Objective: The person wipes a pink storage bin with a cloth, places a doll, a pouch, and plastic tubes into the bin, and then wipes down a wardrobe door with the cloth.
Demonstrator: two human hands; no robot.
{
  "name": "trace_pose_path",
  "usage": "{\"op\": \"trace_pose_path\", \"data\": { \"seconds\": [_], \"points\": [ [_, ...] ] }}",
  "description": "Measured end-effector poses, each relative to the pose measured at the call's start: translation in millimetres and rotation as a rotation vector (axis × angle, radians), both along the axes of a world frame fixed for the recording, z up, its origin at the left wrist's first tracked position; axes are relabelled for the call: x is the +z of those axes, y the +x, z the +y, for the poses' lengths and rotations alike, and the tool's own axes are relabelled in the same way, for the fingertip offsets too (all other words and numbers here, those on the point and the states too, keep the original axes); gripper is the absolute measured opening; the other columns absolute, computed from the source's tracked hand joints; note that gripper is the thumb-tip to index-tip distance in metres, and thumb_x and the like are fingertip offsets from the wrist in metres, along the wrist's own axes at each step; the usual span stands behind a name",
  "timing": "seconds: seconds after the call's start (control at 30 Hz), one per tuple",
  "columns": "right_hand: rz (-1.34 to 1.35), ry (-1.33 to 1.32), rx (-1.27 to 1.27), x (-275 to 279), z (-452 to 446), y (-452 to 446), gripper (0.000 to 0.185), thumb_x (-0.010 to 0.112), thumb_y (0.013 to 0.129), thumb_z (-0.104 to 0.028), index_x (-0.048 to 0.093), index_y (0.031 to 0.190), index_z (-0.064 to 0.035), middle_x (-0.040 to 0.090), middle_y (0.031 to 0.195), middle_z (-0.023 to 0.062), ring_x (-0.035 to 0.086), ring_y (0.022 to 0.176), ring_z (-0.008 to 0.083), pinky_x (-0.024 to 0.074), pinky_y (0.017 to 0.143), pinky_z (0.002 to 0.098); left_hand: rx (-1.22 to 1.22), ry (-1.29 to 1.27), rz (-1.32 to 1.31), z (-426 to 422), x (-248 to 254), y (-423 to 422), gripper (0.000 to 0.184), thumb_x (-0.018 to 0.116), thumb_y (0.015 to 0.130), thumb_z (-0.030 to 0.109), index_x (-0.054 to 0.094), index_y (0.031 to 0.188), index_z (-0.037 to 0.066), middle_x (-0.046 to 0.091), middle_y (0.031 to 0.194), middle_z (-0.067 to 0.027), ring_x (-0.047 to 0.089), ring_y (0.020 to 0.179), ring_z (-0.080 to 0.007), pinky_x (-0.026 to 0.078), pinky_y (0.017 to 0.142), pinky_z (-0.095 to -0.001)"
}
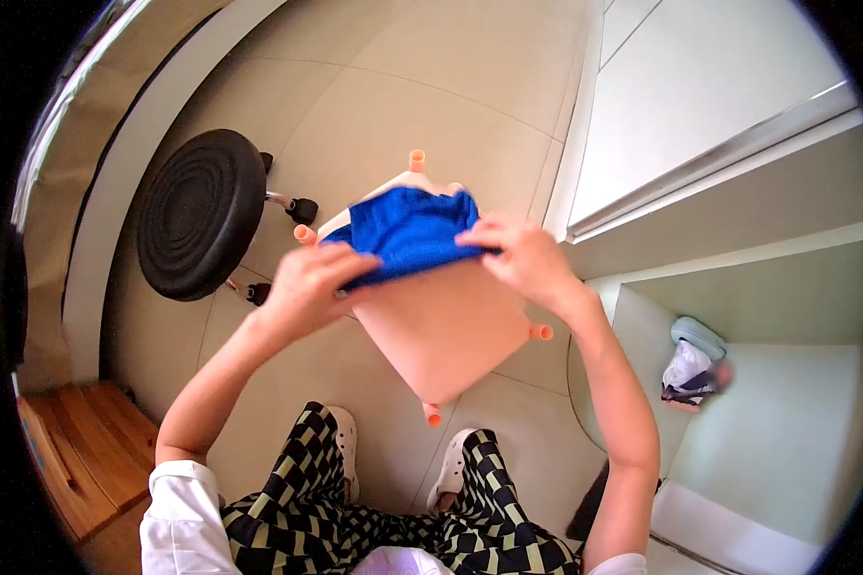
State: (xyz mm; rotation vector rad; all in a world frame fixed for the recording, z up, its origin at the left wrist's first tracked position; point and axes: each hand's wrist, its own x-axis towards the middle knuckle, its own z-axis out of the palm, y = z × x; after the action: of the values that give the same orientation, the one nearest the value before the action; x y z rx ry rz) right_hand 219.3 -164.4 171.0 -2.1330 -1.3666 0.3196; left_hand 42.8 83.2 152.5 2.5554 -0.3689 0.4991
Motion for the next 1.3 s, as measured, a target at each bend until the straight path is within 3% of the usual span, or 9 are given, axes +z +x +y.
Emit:
{"op": "trace_pose_path", "data": {
  "seconds": [0.1,0.2,0.23,0.27,0.33,0.37,0.5,0.8,1.3],
  "points": [
    [0.094,-0.257,0.069,-25,-13,-4,0.027,0.070,0.084,-0.024,0.071,0.106,-0.0082,0.067,0.112,0.0076,0.061,0.105,0.0271,0.0486,0.093,0.0367,-0.048,-0.028,0.236,-14,-33,-15,0.032,0.079,0.075,0.025,0.070,0.101,0.009,0.067,0.092,-0.0058,0.066,0.082,-0.0248,0.055,0.071,-0.0339],
    [0.001,-0.016,-0.121,-44,-3,-11,0.031,0.070,0.085,-0.029,0.072,0.106,-0.0072,0.066,0.116,0.0090,0.060,0.110,0.0279,0.0466,0.096,0.0373,0.058,-0.067,-0.055,-13,-57,-5,0.035,0.078,0.076,0.029,0.070,0.103,0.008,0.066,0.099,-0.0057,0.066,0.088,-0.0255,0.055,0.073,-0.0345],
    [-0.016,-0.049,-0.114,-48,4,-7,0.041,0.068,0.086,-0.036,0.068,0.117,-0.0097,0.061,0.126,0.0118,0.053,0.122,0.0303,0.0410,0.103,0.0413,0.093,-0.082,0.131,-12,-54,-5,0.048,0.075,0.079,0.034,0.065,0.118,0.009,0.061,0.120,-0.0108,0.059,0.110,-0.0309,0.052,0.088,-0.0393],
    [-0.016,-0.048,-0.118,-54,12,-9,0.041,0.068,0.086,-0.036,0.068,0.117,-0.0097,0.061,0.126,0.0118,0.053,0.122,0.0303,0.0410,0.103,0.0413,0.089,-0.080,0.132,-12,-54,1,0.048,0.075,0.079,0.034,0.065,0.118,0.009,0.061,0.120,-0.0108,0.059,0.110,-0.0309,0.052,0.088,-0.0393],
    [-0.313,0.010,-0.091,-70,31,-15,0.056,0.066,0.086,-0.044,0.058,0.132,-0.0128,0.050,0.140,0.0136,0.041,0.134,0.0334,0.0329,0.109,0.0464,0.171,0.047,0.052,-16,-57,14,0.064,0.072,0.082,0.038,0.052,0.137,0.012,0.047,0.142,-0.0153,0.043,0.132,-0.0373,0.040,0.105,-0.0473],
    [-0.310,-0.073,-0.067,-78,38,-18,0.068,0.064,0.086,-0.049,0.047,0.143,-0.0162,0.037,0.151,0.0141,0.029,0.141,0.0371,0.0263,0.112,0.0510,0.156,0.038,0.185,-16,-66,16,0.075,0.066,0.084,0.046,0.040,0.146,0.013,0.030,0.155,-0.0162,0.024,0.143,-0.0413,0.024,0.113,-0.0542],
    [-0.361,-0.118,-0.123,-96,53,-35,0.071,0.062,0.086,-0.047,0.040,0.146,-0.0173,0.032,0.154,0.0138,0.026,0.142,0.0383,0.0279,0.112,0.0532,0.218,0.121,0.214,-20,-71,22,0.075,0.059,0.087,0.053,0.039,0.147,0.013,0.029,0.155,-0.0171,0.023,0.143,-0.0407,0.017,0.115,-0.0551],
    [-0.333,-0.005,-0.240,-106,60,-43,0.055,0.055,0.093,-0.023,0.042,0.143,-0.0050,0.040,0.149,0.0142,0.036,0.139,0.0339,0.0355,0.108,0.0467,0.196,0.104,0.243,-34,-81,44,0.071,0.054,0.088,0.031,0.033,0.144,-0.006,0.027,0.154,-0.0235,0.020,0.145,-0.0396,0.016,0.117,-0.0515],
    [-0.389,0.275,-0.265,-108,47,-48,0.031,0.063,0.079,-0.002,0.067,0.109,0.0006,0.067,0.116,0.0148,0.063,0.113,0.0297,0.0535,0.090,0.0370,0.181,-0.065,0.272,-72,-85,24,0.060,0.051,0.092,0.022,0.036,0.138,-0.014,0.033,0.147,-0.0302,0.024,0.142,-0.0442,0.021,0.116,-0.0511]
  ]
}}
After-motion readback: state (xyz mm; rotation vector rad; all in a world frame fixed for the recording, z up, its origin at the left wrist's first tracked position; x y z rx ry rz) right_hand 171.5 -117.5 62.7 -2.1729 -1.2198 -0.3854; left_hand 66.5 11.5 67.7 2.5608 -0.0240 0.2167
